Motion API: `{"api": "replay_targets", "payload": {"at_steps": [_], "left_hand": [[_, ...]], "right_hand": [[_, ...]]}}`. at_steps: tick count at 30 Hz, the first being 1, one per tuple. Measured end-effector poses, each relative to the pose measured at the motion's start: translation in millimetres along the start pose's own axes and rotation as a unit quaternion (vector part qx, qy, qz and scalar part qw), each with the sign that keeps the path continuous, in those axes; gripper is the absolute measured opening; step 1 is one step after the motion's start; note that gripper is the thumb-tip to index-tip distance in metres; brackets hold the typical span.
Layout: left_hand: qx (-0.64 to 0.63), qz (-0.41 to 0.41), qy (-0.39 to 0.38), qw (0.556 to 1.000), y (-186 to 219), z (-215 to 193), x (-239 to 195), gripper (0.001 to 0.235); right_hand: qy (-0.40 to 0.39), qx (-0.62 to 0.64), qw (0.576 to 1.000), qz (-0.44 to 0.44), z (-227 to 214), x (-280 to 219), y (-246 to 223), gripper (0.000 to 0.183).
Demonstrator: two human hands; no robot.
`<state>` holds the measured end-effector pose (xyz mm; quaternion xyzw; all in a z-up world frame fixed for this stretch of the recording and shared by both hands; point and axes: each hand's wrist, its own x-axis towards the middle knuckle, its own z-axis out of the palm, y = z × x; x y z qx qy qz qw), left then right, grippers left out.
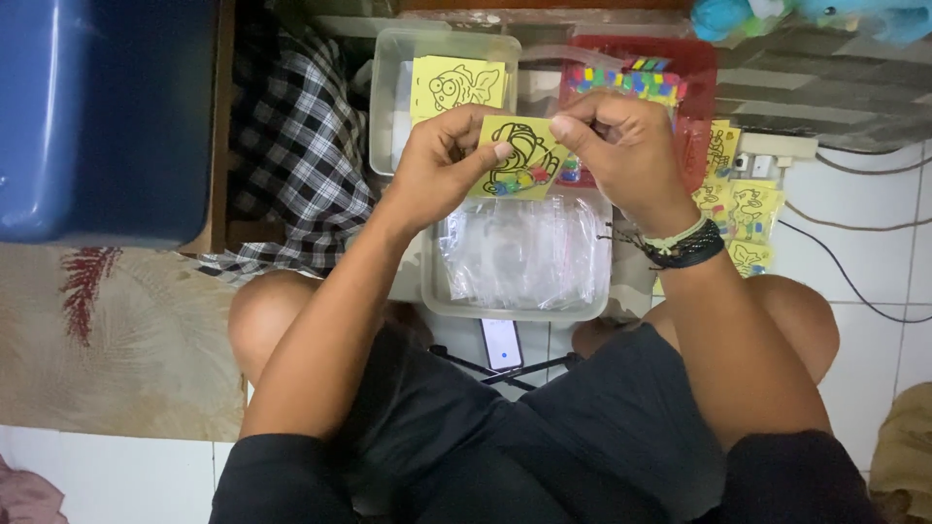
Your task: The person sits on the floor and packs small yellow cards with cartoon drawings into clear plastic bags. They pick up a card, place it inside a bag, and then add small colorful plastic pieces from a red container into the same bag before setting it aside.
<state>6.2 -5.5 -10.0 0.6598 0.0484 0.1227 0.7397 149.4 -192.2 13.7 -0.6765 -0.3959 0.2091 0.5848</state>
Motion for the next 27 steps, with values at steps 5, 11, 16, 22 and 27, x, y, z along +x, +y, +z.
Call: {"api": "replay_targets", "payload": {"at_steps": [5, 11, 16, 22, 27], "left_hand": [[0.045, 0.029, 0.045, 0.998, 2, 2, 0, 0.014], [0.059, 0.041, 0.071, 0.995, 6, 3, 0, 0.014], [0.022, 0.045, 0.109, 0.993, -2, 1, 1, 0.023], [-0.003, 0.116, 0.037, 0.992, 2, -6, -4, 0.082], [0.14, 0.123, -0.015, 0.982, 28, 0, -7, 0.036]], "right_hand": [[-0.032, -0.008, 0.999, -0.004, 5, 0, 1, 0.002], [-0.008, 0.001, 0.999, 0.054, 5, -2, 0, 0.011], [0.008, 0.011, 0.998, 0.058, 5, 0, -2, 0.018], [0.029, 0.1, 0.989, 0.103, 4, -1, 2, 0.02], [0.015, 0.227, 0.965, 0.128, 2, 0, 4, 0.019]]}}
